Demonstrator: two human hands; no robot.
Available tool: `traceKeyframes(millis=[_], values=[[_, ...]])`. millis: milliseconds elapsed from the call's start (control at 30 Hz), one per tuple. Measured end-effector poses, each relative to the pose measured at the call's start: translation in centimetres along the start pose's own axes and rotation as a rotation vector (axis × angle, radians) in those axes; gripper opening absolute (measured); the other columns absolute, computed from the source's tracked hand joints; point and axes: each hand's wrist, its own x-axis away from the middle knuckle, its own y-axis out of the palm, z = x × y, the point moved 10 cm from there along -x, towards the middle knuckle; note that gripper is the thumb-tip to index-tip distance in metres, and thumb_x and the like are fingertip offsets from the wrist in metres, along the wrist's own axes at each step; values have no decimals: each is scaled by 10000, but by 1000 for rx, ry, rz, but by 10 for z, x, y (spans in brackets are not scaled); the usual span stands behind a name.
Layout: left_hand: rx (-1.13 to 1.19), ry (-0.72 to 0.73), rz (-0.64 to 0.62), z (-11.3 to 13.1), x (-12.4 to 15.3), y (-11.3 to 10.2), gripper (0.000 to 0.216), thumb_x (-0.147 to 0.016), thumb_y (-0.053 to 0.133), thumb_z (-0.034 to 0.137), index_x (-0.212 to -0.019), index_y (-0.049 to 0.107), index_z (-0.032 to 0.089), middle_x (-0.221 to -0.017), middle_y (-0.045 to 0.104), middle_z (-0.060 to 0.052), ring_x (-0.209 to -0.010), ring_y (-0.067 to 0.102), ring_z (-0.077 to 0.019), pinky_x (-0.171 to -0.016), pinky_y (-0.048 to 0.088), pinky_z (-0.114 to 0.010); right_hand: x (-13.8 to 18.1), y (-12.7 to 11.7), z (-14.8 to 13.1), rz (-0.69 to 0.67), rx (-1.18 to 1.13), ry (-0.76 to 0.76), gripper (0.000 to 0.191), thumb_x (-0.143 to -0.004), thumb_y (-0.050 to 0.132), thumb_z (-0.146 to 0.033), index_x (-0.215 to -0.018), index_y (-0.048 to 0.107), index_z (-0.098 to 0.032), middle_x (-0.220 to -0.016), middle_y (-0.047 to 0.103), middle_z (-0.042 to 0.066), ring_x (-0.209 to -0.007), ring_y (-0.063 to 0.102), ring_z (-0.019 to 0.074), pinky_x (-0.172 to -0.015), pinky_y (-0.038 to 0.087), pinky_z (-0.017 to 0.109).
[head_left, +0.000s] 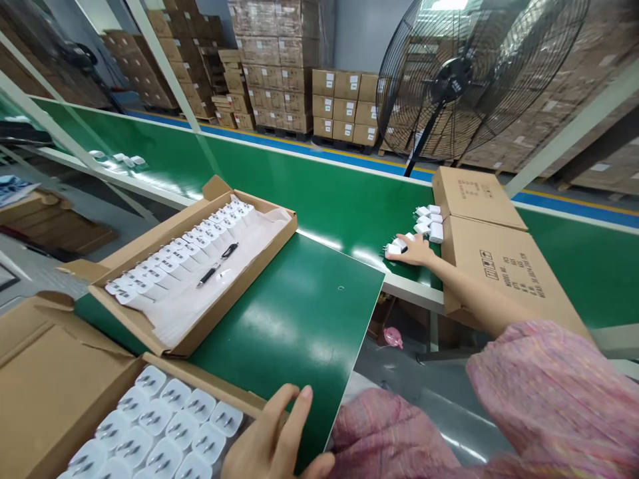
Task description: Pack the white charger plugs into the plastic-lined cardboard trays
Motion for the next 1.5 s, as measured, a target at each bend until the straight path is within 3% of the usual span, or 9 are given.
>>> traceKeyframes(millis=[267, 600, 800, 933, 1000, 1133, 1233, 1367, 1500], values=[[189, -225, -31, -22, 4, 18, 322, -1010, 382, 366, -1226, 535, 183, -1096, 695, -113, -852, 729, -116, -626, 552, -135, 14, 3, -9, 183, -32, 81, 791, -710, 527, -823, -1337, 513, -341, -1365, 361, 134, -1223, 434, 415, -925, 450, 526], [273, -273, 31, -27, 6, 17, 277, -997, 413, 325, -1201, 553, 201, -1088, 695, -99, -885, 728, -136, -653, 570, -153, 24, -2, 4, 194, -84, 233, 782, -671, 606, -740, -1281, 579, -250, -1354, 388, 175, -1223, 447, 454, -901, 465, 567], [301, -287, 56, -26, 8, 12, 268, -986, 426, 291, -1191, 557, 180, -1091, 681, -119, -870, 730, -162, -641, 586, -199, 32, -31, 8, 281, -225, 280, 762, -716, 564, -686, -1283, 561, -177, -1332, 440, 223, -1192, 501, 444, -904, 472, 560], [411, -377, 9, -32, 13, 17, 260, -969, 462, 240, -1209, 548, 191, -1148, 652, -107, -748, 696, -124, -685, 591, -229, 31, -52, -40, 239, -373, 42, 664, -858, 356, -609, -1254, 553, -114, -1112, 606, 186, -1000, 618, 330, -823, 528, 477], [510, -457, -25, -37, 14, 20, 241, -972, 460, 247, -1192, 550, 207, -1139, 640, -89, -637, 639, -88, -653, 580, -229, 47, -52, -89, 195, -425, -146, 620, -807, 469, -615, -1205, 595, -156, -1119, 626, 141, -1015, 615, 295, -858, 527, 434], [632, -665, -147, -48, 19, 28, 248, -973, 483, 331, -1187, 545, 224, -1076, 626, -66, -580, 588, -77, -585, 563, -233, 138, -39, -231, 176, -302, -817, 745, -531, 806, -565, -1175, 641, -228, -1443, 417, 149, -1269, 449, 371, -1005, 447, 508], [589, -713, -305, -47, 20, 30, 335, -955, 514, 370, -1264, 506, 242, -1202, 593, -92, -673, 645, -101, -618, 591, -253, 200, -15, -299, 71, -113, -1078, 796, -514, 841, -591, -1206, 630, -259, -1485, 376, 160, -1195, 481, 395, -869, 516, 523], [339, -476, -464, -39, -11, 33, 532, -884, 604, 316, -1380, 434, 229, -1456, 463, -140, -1275, 537, -292, -1013, 525, -470, 219, -20, -304, -12, -110, -1094, 1029, -558, 778, -731, -1428, 467, -279, -1561, 287, 187, -1249, 459, 458, -899, 491, 600], [217, -238, -613, -47, -60, 74, 635, -799, 642, 220, -1388, 411, 161, -1468, 446, -156, -1404, 355, -340, -1106, 410, -508, 213, -31, -265, -117, -248, -1113, 888, -707, 784, -491, -1464, 398, -233, -1460, 447, 175, -1265, 504, 373, -991, 472, 565]])
